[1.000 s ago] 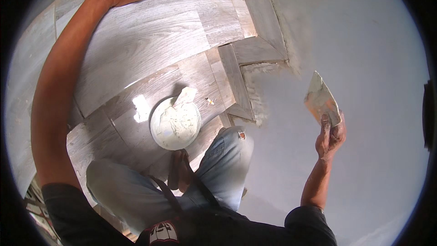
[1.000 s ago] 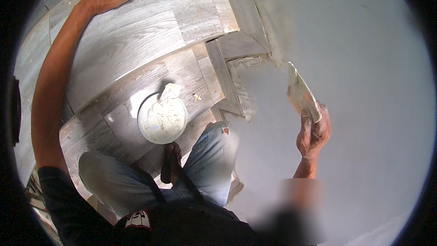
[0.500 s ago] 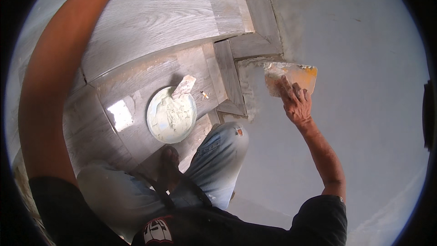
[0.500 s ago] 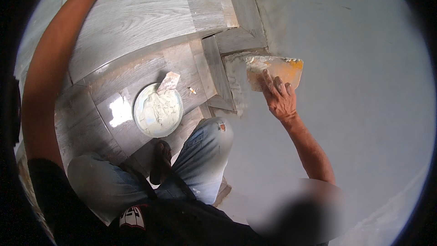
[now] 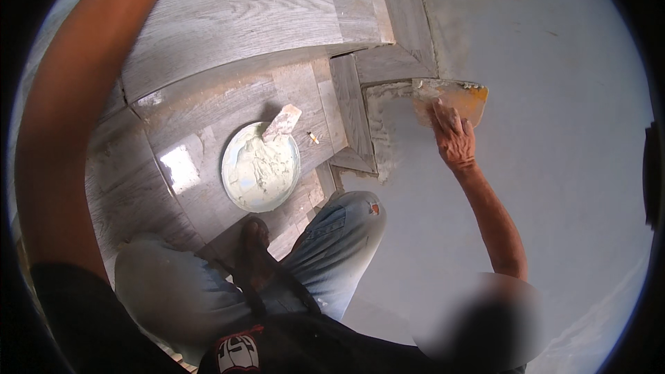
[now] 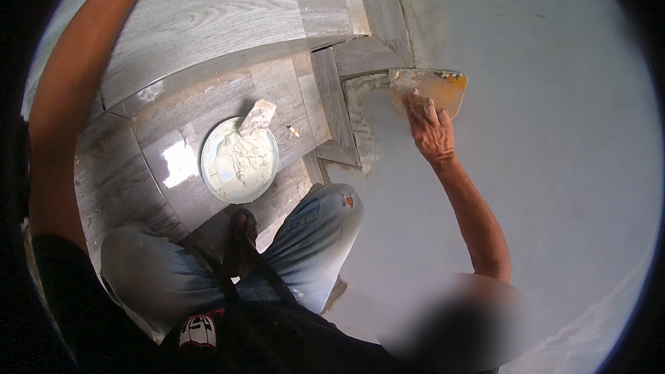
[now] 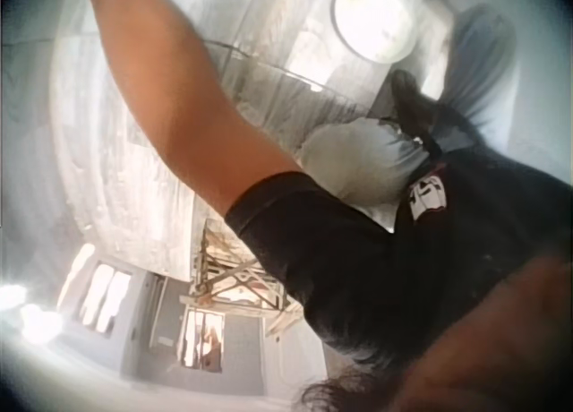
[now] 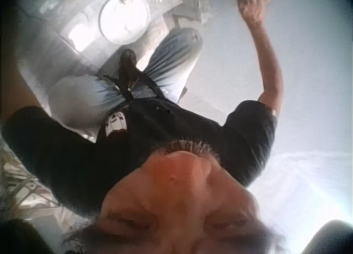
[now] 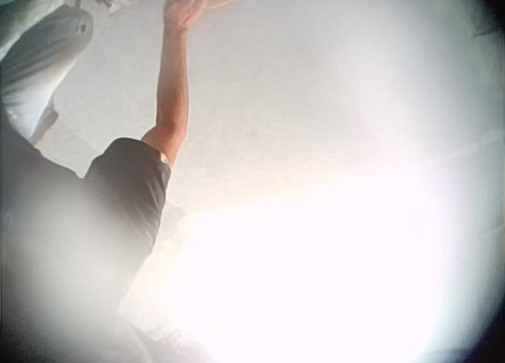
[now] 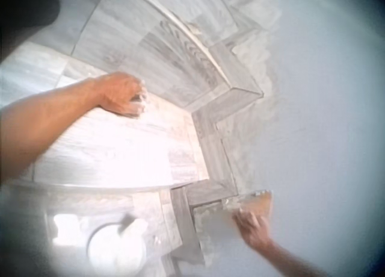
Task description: The person sits on tiled stairs and applies a white grout-like substance into the gaps between tiles using a small trowel. They repeatedly scoop material from a bucket and smooth it into the joints.
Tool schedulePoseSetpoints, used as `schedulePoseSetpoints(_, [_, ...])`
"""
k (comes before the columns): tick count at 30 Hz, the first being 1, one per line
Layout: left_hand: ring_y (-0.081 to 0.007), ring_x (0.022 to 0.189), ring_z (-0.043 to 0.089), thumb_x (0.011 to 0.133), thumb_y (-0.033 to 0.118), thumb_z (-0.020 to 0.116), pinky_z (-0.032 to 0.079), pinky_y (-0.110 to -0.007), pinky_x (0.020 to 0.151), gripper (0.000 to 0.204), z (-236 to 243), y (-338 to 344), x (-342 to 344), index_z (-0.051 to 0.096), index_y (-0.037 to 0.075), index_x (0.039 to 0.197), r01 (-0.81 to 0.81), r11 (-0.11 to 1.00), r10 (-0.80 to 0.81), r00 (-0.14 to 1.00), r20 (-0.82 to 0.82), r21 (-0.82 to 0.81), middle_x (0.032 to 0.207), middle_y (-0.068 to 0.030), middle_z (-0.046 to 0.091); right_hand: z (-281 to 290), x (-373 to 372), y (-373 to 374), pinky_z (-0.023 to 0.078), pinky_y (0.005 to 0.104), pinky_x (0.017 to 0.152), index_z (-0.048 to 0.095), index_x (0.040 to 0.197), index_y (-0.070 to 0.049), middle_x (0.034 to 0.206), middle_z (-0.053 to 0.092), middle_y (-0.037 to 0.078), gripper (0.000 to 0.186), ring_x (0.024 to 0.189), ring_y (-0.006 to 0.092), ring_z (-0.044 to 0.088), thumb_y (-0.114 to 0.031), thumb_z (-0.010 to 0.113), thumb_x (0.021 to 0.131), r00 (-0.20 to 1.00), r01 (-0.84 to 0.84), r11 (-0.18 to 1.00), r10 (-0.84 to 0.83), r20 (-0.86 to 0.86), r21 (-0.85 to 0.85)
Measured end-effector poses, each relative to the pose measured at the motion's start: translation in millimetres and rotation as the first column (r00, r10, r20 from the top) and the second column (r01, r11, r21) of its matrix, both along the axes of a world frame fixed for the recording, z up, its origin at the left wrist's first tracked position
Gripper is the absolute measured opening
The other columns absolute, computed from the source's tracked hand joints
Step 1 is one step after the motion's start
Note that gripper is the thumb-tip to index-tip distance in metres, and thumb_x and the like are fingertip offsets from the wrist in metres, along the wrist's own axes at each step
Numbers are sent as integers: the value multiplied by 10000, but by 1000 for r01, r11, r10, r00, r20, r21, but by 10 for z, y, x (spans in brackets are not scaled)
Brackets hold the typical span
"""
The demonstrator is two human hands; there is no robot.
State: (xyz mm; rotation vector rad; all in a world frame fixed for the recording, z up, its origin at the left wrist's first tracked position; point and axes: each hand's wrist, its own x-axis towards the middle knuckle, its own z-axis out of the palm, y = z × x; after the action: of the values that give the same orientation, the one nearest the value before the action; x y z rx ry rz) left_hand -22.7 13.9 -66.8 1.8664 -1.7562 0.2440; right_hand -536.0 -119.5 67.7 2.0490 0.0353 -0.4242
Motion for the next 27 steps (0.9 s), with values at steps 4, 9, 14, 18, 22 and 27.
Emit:
schedulePoseSetpoints(4, [-403, 940, 587, 780, 426, 608, 462, -465, 834, 482, -81, 60, -22, 649, -9, 984, -37, 990, 39, 999, 7, -138, 969, -244, 624, 50, 21, 151, 424, 327, 757, 552, 1271, -105, 1328, 478, 28, 510, 1104, 226, 455, -100, 575, 762, 998, 56, 998, -56, -11, 25])
schedulePoseSetpoints(9, [-401, 938, 588, 785, 421, 605, 466, -464, 827, 475, -13, 15, 39, 647, -13, 975, 1, 1000, -1, 1000, -14, -8, 969, -240, 626, 210, 241, 296, 425, 347, 763, 582, 1226, -100, 1291, 516, 12, 501, 1058, 221, 492, -56, 607, 727, 990, 109, 993, -113, 81, 56])
schedulePoseSetpoints(14, [-397, 941, 589, 793, 419, 596, 466, -465, 828, 474, 29, 14, 13, 643, -12, 985, -8, 1000, 8, 999, -39, -1, 968, -243, 624, 236, 72, 385, 419, 351, 737, 596, 1207, -104, 1267, 536, 3, 496, 1032, 211, 504, -31, 606, 717, 995, 92, 992, -95, 29, 88])
schedulePoseSetpoints(18, [-397, 950, 588, 800, 424, 589, 463, -464, 836, 476, -1, 1, 29, 644, -7, 993, 0, 1000, 0, 999, -38, -6, 976, -245, 625, 281, 297, 458, 421, 352, 730, 595, 1207, -107, 1263, 539, 6, 483, 1042, 207, 498, -37, 597, 728, 980, 155, 986, -161, 115, 58])
schedulePoseSetpoints(22, [-401, 957, 586, 802, 423, 583, 462, -466, 835, 474, -11, -8, 24, 645, -4, 998, -3, 999, 2, 1000, -24, -46, 985, -250, 624, 224, 280, 361, 423, 341, 726, 595, 1194, -93, 1272, 528, 26, 449, 1038, 211, 493, -58, 592, 746, 987, 142, 989, -144, 70, 37])
schedulePoseSetpoints(27, [-406, 965, 582, 809, 430, 575, 456, -468, 845, 474, 6, 4, 28, 645, 2, 1000, 5, 1000, -4, 1000, -25, 12, 992, -257, 621, 108, 255, 442, 429, 326, 715, 581, 1196, -56, 1278, 500, 72, 422, 1044, 222, 475, -91, 571, 776, 992, 114, 988, -119, 40, 104])
